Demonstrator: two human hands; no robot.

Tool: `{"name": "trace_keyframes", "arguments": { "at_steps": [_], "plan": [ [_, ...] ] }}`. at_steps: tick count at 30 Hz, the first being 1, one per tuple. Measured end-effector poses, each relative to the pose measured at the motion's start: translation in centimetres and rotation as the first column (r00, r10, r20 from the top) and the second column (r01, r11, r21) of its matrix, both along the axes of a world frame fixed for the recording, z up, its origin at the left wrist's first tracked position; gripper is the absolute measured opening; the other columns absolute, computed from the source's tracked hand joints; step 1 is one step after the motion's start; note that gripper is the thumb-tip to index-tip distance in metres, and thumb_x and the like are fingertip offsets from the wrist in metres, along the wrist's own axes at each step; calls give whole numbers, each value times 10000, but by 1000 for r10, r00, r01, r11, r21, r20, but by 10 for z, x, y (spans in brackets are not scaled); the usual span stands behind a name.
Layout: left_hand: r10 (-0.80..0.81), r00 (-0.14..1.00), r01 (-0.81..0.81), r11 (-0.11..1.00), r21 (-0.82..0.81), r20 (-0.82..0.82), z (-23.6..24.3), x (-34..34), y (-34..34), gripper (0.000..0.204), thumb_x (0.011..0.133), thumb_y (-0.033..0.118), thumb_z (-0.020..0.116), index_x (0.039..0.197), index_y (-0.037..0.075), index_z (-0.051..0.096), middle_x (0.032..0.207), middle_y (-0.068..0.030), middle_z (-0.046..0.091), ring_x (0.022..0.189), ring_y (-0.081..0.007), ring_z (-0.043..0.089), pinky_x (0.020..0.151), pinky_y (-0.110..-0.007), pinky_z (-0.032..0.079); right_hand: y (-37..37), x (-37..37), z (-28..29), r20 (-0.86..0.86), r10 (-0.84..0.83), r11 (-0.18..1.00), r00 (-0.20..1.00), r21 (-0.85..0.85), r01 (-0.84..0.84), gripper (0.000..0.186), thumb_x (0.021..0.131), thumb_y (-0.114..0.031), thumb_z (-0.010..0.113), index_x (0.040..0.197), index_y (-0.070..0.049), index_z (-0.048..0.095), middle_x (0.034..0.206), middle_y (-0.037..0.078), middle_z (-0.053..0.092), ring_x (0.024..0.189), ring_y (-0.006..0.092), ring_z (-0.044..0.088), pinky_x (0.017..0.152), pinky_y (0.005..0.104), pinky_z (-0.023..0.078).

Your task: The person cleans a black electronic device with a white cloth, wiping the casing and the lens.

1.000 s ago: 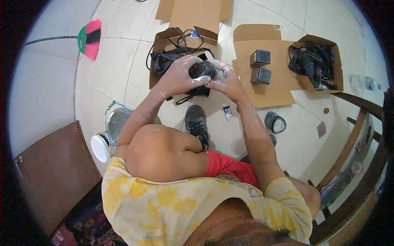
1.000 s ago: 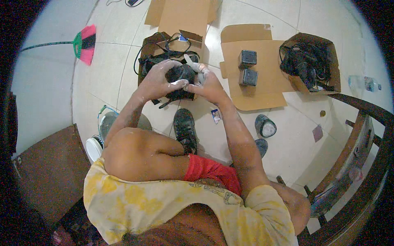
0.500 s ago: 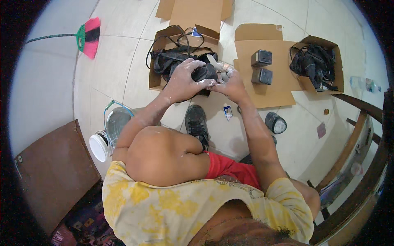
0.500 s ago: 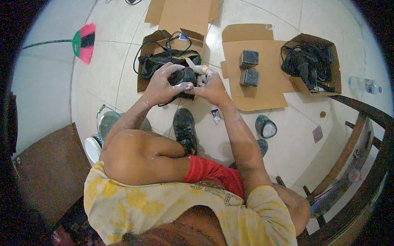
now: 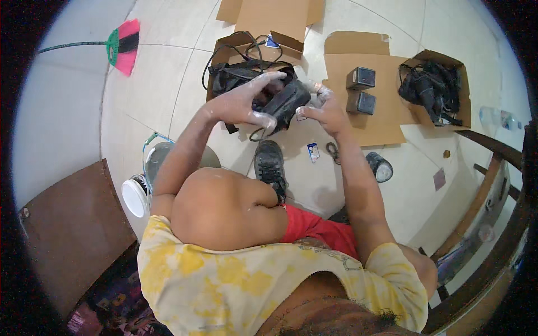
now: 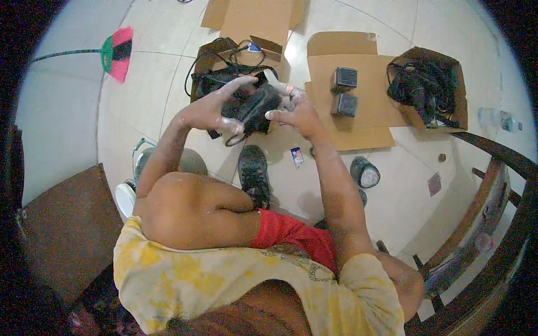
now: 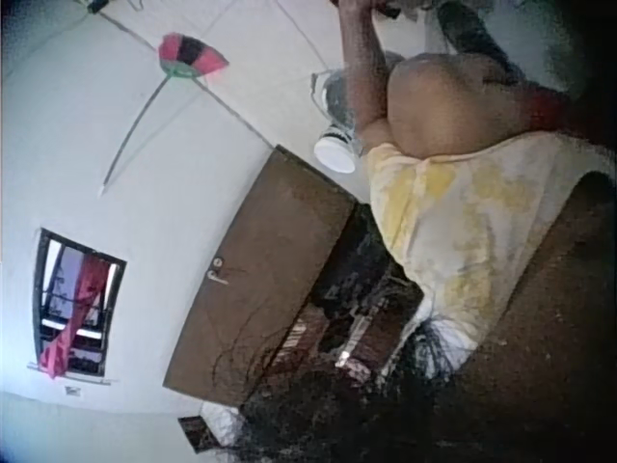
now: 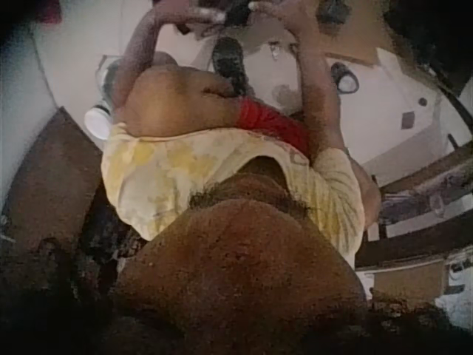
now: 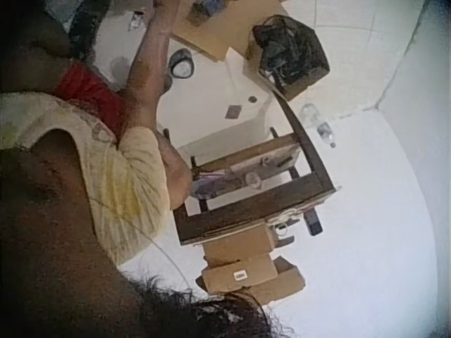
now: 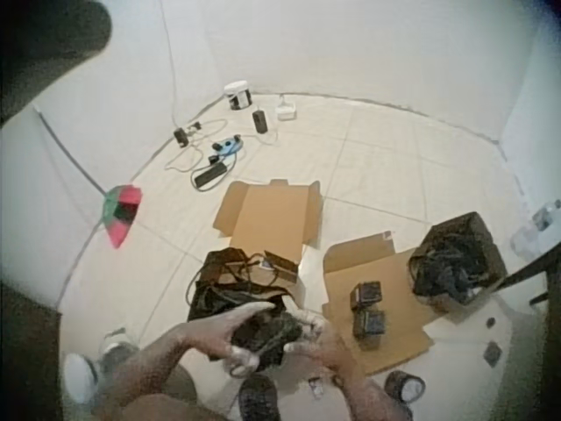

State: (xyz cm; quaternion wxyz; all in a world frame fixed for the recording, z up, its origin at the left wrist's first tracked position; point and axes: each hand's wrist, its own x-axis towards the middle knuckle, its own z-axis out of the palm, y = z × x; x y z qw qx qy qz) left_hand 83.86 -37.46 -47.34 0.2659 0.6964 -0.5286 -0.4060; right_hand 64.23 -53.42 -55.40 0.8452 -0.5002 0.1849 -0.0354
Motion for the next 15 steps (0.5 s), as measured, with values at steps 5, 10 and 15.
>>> {"name": "trace_keyframes", "arguments": {
  "at_steps": [5, 10, 15],
  "plan": [
    [-302, 796, 415, 903, -109, 525, 13, -10, -20, 1190, 586, 314, 840, 1540, 72, 172, 1554, -195, 238, 1423, -384, 268, 1186, -487, 241, -20, 2, -10, 122, 53, 999, 991, -15, -51, 708, 768, -82, 794, 1380, 9, 450, 1290, 74, 578, 1155, 166, 551, 1002, 325, 448],
    [-448, 763, 526, 849, -46, 467, 11, -12, -37, 1144, 560, 230, 860, 1502, 60, 234, 1550, -196, 242, 1415, -377, 291, 1176, -465, 274, -10, 2, -27, 185, 36, 991, 982, 119, -58, 681, 811, -96, 759, 1397, 0, 426, 1274, 81, 579, 1194, 192, 531, 1044, 350, 416],
    [-254, 747, 421, 896, -141, 614, 17, -16, -36, 1116, 526, 278, 904, 1443, 61, 305, 1520, -221, 290, 1387, -403, 332, 1153, -456, 317, 0, -3, -22, 47, -157, 961, 986, 238, 142, 632, 865, -124, 715, 1408, -10, 413, 1198, 60, 608, 1044, 147, 590, 886, 283, 493]
  ]
}}
